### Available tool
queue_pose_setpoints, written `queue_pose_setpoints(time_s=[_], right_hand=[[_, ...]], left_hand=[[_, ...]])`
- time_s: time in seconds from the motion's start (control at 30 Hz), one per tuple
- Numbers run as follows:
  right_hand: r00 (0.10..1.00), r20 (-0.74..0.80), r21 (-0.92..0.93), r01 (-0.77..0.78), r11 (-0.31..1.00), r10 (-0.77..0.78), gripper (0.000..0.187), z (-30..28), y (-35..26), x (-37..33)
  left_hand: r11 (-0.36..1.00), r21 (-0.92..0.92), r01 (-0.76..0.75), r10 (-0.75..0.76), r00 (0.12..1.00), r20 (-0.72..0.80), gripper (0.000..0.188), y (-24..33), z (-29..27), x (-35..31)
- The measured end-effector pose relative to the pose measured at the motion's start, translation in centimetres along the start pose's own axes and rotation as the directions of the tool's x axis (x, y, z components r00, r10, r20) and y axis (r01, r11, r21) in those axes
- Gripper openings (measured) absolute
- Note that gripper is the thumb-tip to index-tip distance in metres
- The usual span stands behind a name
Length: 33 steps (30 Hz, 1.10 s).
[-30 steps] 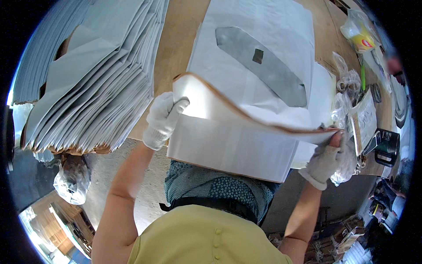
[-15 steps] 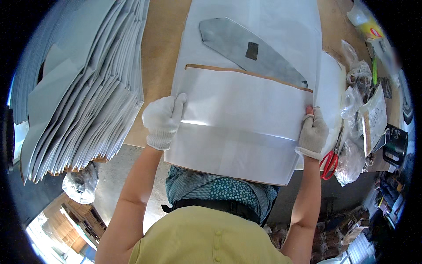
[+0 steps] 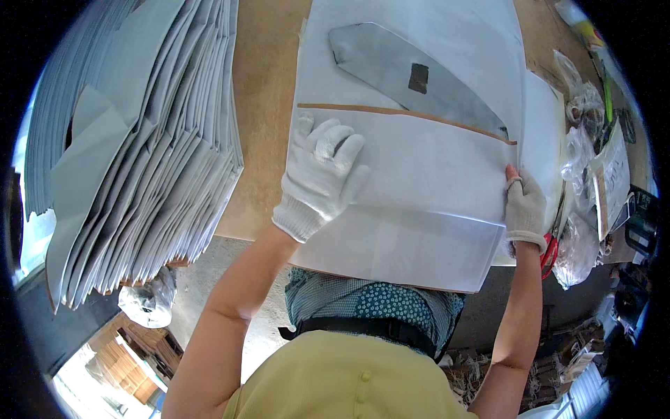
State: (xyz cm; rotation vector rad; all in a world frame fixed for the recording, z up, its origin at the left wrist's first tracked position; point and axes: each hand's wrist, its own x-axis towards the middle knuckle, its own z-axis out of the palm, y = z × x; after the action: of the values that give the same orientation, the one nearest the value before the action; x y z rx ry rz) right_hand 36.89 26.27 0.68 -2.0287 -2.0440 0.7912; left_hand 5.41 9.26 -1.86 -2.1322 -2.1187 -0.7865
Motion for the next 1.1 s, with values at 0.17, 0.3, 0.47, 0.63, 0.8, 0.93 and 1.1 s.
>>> queue_pose_setpoints(time_s=[0.17,0.3,0.47,0.63,0.8,0.93,1.1], right_hand=[[0.762,-0.236,-0.318,0.526,0.789,-0.603,0.039,2.9,-3.6,-0.8],[0.636,-0.159,-0.149,0.740,0.656,-0.755,0.040,11.9,-13.3,-7.6],[0.677,-0.253,-0.078,0.698,0.712,-0.691,0.046,10.4,-10.2,-5.3],[0.660,-0.296,-0.222,0.656,0.722,-0.690,0.049,7.0,-6.1,-3.4],[0.553,-0.225,-0.279,0.752,0.597,-0.802,0.047,5.2,-3.5,-2.0],[0.474,-0.183,-0.300,0.807,0.509,-0.861,0.047,4.7,-2.4,-2.1],[0.510,-0.234,-0.495,0.670,0.553,-0.828,0.044,1.8,2.0,-0.8]], left_hand=[[0.994,0.079,0.071,-0.081,0.988,0.129,0.037,0.7,-0.8,0.9],[0.984,-0.113,0.138,-0.125,0.986,0.114,0.039,0.1,1.2,0.7],[0.995,0.092,0.031,-0.039,0.995,0.095,0.041,0.5,0.9,0.7],[0.994,0.109,0.002,-0.011,0.997,0.081,0.043,0.4,0.9,0.6],[0.990,0.141,0.003,-0.016,0.995,0.095,0.041,0.6,0.4,1.1],[0.989,0.150,0.005,-0.017,0.997,0.079,0.039,0.9,0.6,0.6],[0.991,0.125,0.039,-0.049,0.996,0.080,0.038,0.9,1.0,0.4]])
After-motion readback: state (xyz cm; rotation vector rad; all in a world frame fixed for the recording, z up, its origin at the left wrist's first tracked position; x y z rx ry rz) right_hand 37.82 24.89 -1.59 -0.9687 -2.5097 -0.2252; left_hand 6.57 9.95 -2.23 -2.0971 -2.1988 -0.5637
